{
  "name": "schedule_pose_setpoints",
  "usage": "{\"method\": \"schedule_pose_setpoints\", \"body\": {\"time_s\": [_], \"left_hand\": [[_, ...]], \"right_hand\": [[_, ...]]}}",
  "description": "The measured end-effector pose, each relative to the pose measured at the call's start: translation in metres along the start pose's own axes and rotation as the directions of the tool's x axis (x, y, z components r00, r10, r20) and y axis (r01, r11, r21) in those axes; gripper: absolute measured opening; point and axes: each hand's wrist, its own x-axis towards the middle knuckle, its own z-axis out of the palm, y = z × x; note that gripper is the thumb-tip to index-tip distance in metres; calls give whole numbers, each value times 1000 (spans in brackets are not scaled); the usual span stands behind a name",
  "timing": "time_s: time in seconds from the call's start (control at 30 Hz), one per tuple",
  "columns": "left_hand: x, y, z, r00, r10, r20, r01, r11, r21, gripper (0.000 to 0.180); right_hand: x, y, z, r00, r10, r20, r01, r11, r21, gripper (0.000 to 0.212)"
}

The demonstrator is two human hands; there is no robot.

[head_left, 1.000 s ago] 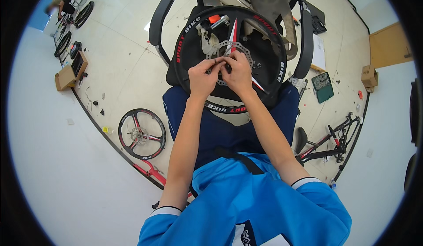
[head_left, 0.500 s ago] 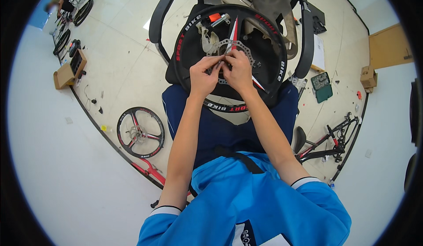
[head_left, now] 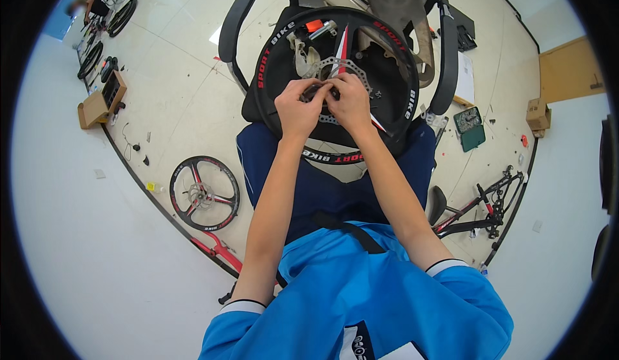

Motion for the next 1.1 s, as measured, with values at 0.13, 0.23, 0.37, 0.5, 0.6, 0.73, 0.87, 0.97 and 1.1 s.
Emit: {"method": "schedule_pose_setpoints", "body": {"time_s": [0.13, 0.23, 0.37, 0.5, 0.6, 0.73, 0.87, 0.97, 1.1], "left_hand": [[1, 13, -7, 983, -172, -68, 145, 945, -293, 11], [5, 35, -30, 933, -329, -146, 229, 856, -464, 13], [-3, 29, -55, 900, -396, -185, 273, 840, -469, 14], [-31, 7, -50, 880, -467, -93, 382, 809, -447, 12], [-60, 6, -35, 870, -494, -4, 443, 784, -436, 12], [-93, 10, -23, 821, -557, 126, 555, 726, -406, 11], [-114, 9, -19, 783, -538, 311, 613, 751, -245, 13], [-124, 12, -13, 728, -497, 471, 449, 866, 219, 20], [-126, 29, -8, 645, -463, 608, 347, 886, 307, 21]], "right_hand": [[3, -9, -10, 999, -20, -47, 24, 997, 71, 15], [8, -23, -35, 980, 91, -175, -51, 974, 223, 11], [-1, 24, -66, 894, 312, -322, -253, 944, 213, 10], [-35, 97, -60, 972, 233, 38, -224, 959, -174, 9], [-41, 92, -55, 971, 209, 114, -174, 949, -264, 14], [-54, 59, -66, 949, 286, -133, -291, 957, -21, 15], [-107, -8, -73, 865, 451, 219, -501, 801, 328, 18], [-142, -27, -62, 839, 425, 340, -533, 768, 355, 32], [-168, -2, -41, 648, 618, 445, -761, 495, 420, 32]]}}
